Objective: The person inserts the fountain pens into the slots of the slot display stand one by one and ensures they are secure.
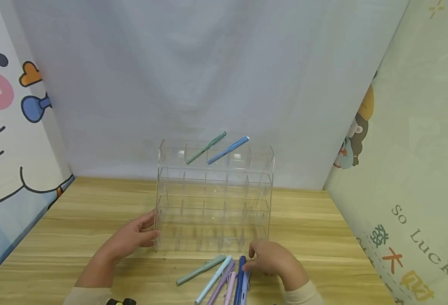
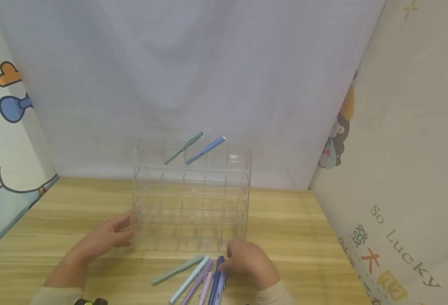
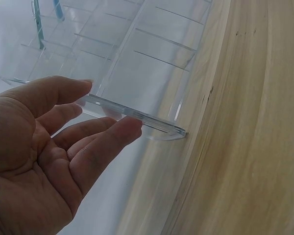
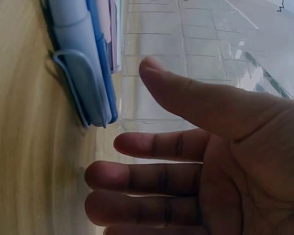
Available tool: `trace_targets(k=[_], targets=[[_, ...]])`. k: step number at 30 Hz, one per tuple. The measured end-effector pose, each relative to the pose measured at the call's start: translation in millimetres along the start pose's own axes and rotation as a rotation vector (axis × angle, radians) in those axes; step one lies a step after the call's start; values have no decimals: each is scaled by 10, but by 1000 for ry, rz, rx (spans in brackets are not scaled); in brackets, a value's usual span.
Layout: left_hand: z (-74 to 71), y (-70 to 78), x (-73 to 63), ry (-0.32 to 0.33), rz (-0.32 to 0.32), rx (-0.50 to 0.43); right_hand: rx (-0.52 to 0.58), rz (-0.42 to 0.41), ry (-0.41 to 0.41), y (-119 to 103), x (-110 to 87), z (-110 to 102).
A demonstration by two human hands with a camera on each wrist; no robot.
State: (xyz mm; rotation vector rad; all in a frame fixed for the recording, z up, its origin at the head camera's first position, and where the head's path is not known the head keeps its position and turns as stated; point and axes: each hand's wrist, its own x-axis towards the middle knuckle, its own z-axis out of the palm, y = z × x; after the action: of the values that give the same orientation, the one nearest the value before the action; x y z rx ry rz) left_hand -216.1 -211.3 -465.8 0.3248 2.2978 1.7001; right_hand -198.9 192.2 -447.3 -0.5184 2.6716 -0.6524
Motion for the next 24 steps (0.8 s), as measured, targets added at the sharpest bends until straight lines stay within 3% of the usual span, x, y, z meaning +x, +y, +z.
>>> trace_targets(k=[11,24], targets=[[-8,-5,13,6,9,11,-157,-64,-24,-11,54,69],[-5,-9,2,-8,9,13,-148,-53,-31,-29,67,109]])
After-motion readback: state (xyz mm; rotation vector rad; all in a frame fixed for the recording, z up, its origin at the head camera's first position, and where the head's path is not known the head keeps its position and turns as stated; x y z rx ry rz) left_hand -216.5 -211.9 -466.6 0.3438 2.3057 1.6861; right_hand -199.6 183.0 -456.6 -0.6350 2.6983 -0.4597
